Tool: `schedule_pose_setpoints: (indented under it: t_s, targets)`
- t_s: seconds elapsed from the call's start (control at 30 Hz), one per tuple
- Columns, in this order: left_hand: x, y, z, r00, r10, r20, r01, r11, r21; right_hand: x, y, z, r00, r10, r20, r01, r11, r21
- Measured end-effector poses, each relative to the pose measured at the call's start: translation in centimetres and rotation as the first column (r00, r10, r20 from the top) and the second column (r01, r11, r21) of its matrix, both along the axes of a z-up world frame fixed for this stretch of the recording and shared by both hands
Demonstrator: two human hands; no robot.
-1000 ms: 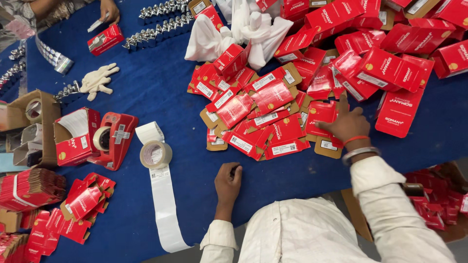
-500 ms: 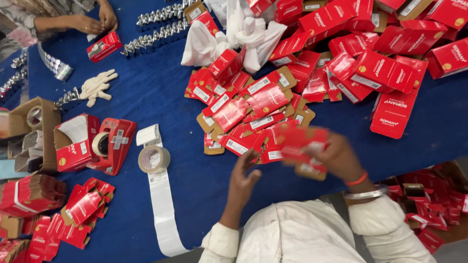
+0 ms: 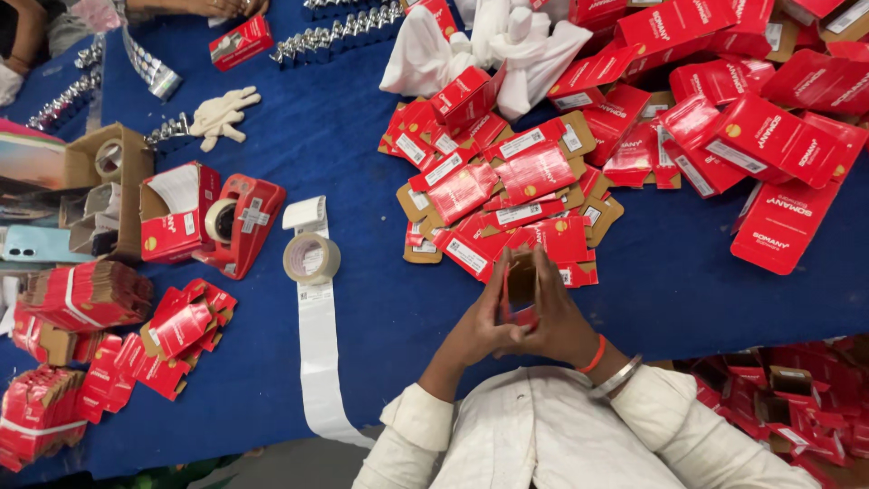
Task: The person folds small red cardboard boxes and applies white labels to them. They pick up flat-packed boxes, fold them into shape, tear labels from a roll, and stick them onto the boxes before placing them in a pile.
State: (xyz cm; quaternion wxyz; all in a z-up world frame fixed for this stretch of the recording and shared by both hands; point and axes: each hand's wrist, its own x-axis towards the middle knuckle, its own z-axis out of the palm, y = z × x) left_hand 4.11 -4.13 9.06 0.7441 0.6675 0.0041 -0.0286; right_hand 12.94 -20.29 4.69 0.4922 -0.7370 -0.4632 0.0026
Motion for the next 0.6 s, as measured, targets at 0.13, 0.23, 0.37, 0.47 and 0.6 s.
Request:
schedule_pose_setpoints:
  t_s: [0.13,0.23,0.37,0.47,0.6]
  targets:
    - [-0.9,-0.9,-0.7,0.98,0.158,-0.122,-0.166,0.984,-0.067,-0.2,0.6,-1.3,0.981,-0.095,-0.171,0.102,0.994,0.034]
    - [-0.6,-1.2,-2.6,0.955,0.276,-0.108,-0.294,0.93,-0.222,-0.8,1.1,-0.9,0.947,-0.01,-0.32,0.061,0.987,0.151]
    - [-0.6,0.1,-4.1,0.955,0.271,0.119,-0.236,0.94,-0.247,0.2,0.7,-0.9,0.843,0.27,-0.466,-0.167,0.953,0.251]
    - [-0.9,1.7,-4.5,0.955,0.284,0.087,-0.258,0.938,-0.231,1.7,-1.0,-2.4,0.69,0.288,-0.664,-0.196,0.958,0.211]
    - [-1.0,1.0,-5.2,0.917,0.393,-0.071,-0.397,0.915,-0.065,2.0,0.4,-3.4,0.573,0.066,-0.817,0.105,0.983,0.153]
